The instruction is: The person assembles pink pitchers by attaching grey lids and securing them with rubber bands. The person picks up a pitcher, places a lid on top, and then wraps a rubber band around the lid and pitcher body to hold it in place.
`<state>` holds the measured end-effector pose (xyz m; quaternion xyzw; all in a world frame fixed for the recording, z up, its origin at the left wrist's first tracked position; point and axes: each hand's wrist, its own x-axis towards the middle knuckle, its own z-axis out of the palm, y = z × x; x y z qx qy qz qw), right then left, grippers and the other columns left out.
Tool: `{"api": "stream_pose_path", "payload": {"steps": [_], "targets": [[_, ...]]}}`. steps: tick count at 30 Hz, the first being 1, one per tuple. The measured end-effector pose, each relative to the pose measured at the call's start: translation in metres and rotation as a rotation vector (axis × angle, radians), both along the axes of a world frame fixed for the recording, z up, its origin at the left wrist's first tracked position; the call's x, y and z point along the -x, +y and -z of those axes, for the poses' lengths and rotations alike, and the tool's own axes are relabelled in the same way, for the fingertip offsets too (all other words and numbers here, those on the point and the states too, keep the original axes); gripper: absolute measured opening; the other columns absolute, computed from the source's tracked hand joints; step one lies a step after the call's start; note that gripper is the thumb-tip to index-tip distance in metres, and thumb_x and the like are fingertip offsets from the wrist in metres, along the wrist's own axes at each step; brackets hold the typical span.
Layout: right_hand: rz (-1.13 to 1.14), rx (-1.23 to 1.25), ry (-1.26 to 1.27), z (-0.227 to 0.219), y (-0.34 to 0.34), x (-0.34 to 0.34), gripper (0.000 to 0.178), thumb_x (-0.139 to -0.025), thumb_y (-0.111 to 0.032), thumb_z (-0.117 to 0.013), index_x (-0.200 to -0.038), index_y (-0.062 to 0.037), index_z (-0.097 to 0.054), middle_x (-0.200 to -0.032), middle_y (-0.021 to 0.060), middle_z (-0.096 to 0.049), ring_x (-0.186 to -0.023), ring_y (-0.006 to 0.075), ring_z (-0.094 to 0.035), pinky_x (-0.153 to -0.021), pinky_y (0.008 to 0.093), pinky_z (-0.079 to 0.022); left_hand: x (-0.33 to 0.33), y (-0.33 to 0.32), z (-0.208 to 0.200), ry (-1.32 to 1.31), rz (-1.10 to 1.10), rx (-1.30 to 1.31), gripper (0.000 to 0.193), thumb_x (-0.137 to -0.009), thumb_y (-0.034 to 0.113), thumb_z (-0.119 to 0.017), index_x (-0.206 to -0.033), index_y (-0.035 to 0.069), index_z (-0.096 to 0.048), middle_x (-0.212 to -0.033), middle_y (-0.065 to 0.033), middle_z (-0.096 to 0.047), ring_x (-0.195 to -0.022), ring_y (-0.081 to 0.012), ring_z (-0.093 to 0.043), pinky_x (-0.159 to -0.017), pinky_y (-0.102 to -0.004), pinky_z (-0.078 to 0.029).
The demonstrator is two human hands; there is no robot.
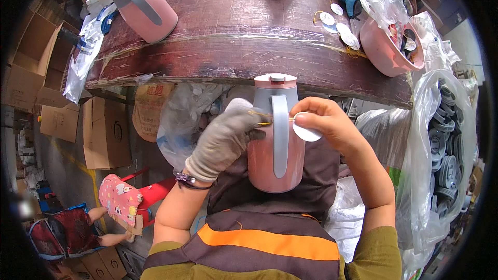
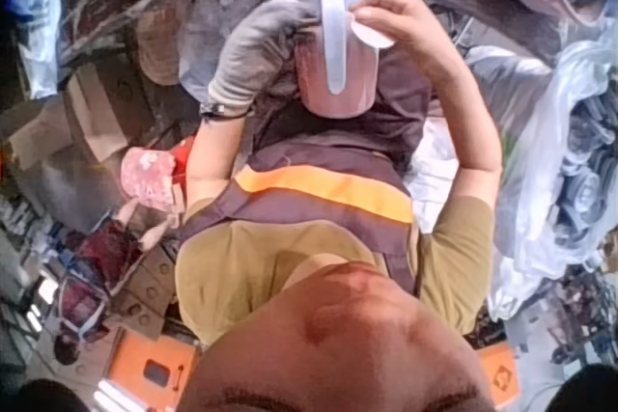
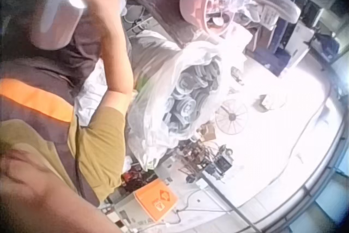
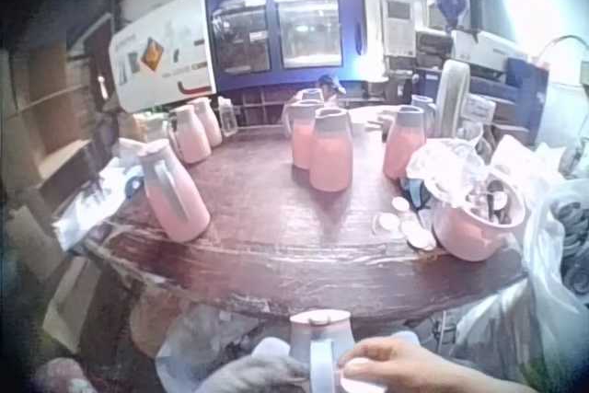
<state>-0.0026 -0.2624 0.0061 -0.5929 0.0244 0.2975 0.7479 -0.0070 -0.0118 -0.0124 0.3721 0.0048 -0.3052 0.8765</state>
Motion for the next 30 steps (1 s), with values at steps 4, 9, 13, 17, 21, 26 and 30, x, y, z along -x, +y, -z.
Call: {"api": "stream_pose_path", "payload": {"steps": [4, 9, 13, 17, 21, 26, 30], "targets": [[0.03, -0.528, 0.146, 0.017, -0.012, 0.011, 0.038, -0.087, -0.023, -0.066, -0.119, -0.0019, -0.058, -0.105, 0.0084, -0.066, -0.091, 0.0134, -0.064, -0.07, 0.0227, -0.048, 0.014, 0.0, -0.003, -0.052, -0.158, 0.256, 0.018, -0.095, 0.009, -0.051, -0.106, 0.001, -0.063, -0.115, -0.0139, -0.065, -0.102, -0.0264, -0.063, -0.091, -0.04, -0.05], [0.104, -0.51, -0.027, 0.012, 0.008, 0.024, 0.037, -0.091, -0.026, -0.06, -0.121, -0.0033, -0.057, -0.113, 0.0165, -0.066, -0.084, 0.0171, -0.067, -0.062, 0.0233, -0.048, 0.006, -0.01, -0.035, -0.483, -0.041, -0.647, 0.033, -0.093, 0.003, -0.052, -0.126, 0.001, -0.057, -0.118, -0.0087, -0.064, -0.087, -0.0144, -0.064, -0.081, -0.0285, -0.051], [0.163, 0.1, -0.252, -0.004, 0.024, 0.023, 0.017, -0.094, -0.02, -0.061, -0.097, -0.0034, -0.065, -0.071, 0.0011, -0.065, -0.058, 0.0054, -0.057, -0.051, 0.0199, -0.043, 0.006, -0.019, -0.038, -0.82, -0.082, -0.804, 0.048, -0.084, 0.005, -0.066, -0.132, 0.009, -0.056, -0.091, -0.0068, -0.057, -0.071, -0.016, -0.062, -0.065, -0.0285, -0.049], [0.248, 0.399, -0.578, -0.002, 0.039, 0.028, 0.03, -0.088, -0.026, -0.069, -0.101, -0.0007, -0.063, -0.084, 0.0055, -0.064, -0.072, 0.0141, -0.059, -0.065, 0.0281, -0.046, -0.008, -0.022, -0.046, -1.058, -0.22, -1.027, 0.031, -0.078, 0.01, -0.073, -0.108, 0.005, -0.068, -0.083, -0.0141, -0.065, -0.071, -0.0282, -0.062, -0.065, -0.0347, -0.048], [0.2, 0.827, -0.849, 0.042, 0.044, 0.045, 0.089, -0.073, -0.04, -0.078, -0.142, -0.0059, -0.035, -0.145, 0.0251, -0.033, -0.133, 0.041, -0.036, -0.109, 0.047, -0.032, -0.048, -0.003, -0.067, -0.9, -0.139, -1.011, 0.015, -0.085, 0.012, -0.065, -0.094, 0.001, -0.067, -0.084, -0.0157, -0.067, -0.075, -0.0281, -0.064, -0.068, -0.0329, -0.049], [0.172, 0.682, -0.549, 0.084, 0.051, 0.068, 0.113, -0.067, -0.046, -0.081, -0.15, -0.0044, -0.017, -0.148, 0.025, -0.03, -0.136, 0.0381, -0.033, -0.112, 0.0438, -0.028, -0.133, 0.047, 0.004, -0.856, -0.369, -1.475, 0.012, -0.087, 0.016, -0.064, -0.095, 0.007, -0.066, -0.085, -0.0151, -0.067, -0.077, -0.0276, -0.065, -0.072, -0.0371, -0.05], [0.224, 0.636, -0.492, 0.089, 0.048, 0.078, 0.111, -0.067, -0.045, -0.08, -0.149, -0.0032, -0.019, -0.147, 0.0249, -0.03, -0.136, 0.0379, -0.033, -0.111, 0.0441, -0.03, -0.106, 0.043, 0.037, -0.928, -0.465, -1.539, 0.012, -0.086, 0.018, -0.064, -0.093, 0.009, -0.064, -0.087, -0.0172, -0.066, -0.084, -0.0365, -0.064, -0.074, -0.0433, -0.05]]}}
